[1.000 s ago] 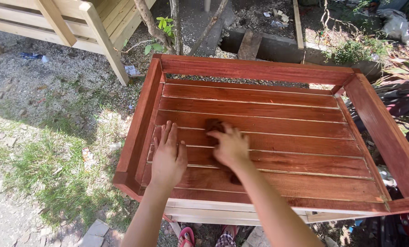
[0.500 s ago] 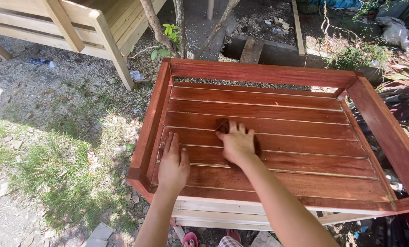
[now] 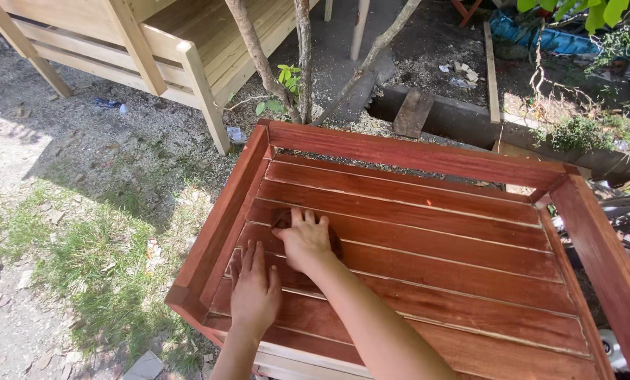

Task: The person wipes the slatted top and frame rails of a reddish wooden table with a brown cloth, moving around the table to reach different sides and edges, steadying the table with the other hand while wiping.

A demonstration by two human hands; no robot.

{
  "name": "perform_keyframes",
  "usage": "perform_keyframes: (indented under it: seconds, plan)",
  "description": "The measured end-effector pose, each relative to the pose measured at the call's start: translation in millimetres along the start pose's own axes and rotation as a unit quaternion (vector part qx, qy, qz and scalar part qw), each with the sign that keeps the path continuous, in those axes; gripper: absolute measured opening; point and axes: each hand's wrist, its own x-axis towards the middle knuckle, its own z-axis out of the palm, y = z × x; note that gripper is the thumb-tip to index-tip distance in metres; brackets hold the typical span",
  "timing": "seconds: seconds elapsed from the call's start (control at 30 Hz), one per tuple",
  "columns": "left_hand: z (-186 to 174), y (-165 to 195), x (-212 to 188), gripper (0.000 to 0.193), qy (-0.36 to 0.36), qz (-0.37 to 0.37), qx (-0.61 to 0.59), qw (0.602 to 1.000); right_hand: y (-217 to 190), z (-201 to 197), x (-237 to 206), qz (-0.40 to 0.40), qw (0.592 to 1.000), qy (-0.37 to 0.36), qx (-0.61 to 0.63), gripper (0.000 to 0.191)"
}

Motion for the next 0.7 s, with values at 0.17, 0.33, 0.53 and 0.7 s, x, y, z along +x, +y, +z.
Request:
perform_keyframes:
  seconds: [0.17, 0.33, 0.53, 0.7]
  plan:
    - [6, -2, 7, 0.065, -0.004, -0.004, 0.121, 0.993, 73, -20, -53, 0.077, 0.993, -0.09, 0.012, 0.081]
    - [6, 0, 8, 0.065, 0.004, -0.029, 0.118, 0.993, 108, -25, -76, 0.095, 0.991, -0.097, -0.016, 0.077]
    - [7, 0, 19, 0.067, 0.008, -0.068, 0.118, 0.991, 77, -8, -33, -0.002, 0.998, -0.055, -0.034, 0.076]
    - [10, 1, 20, 0.067, 0.014, -0.075, 0.119, 0.99, 30, 8, 23, -0.081, 0.996, 0.002, -0.04, 0.064]
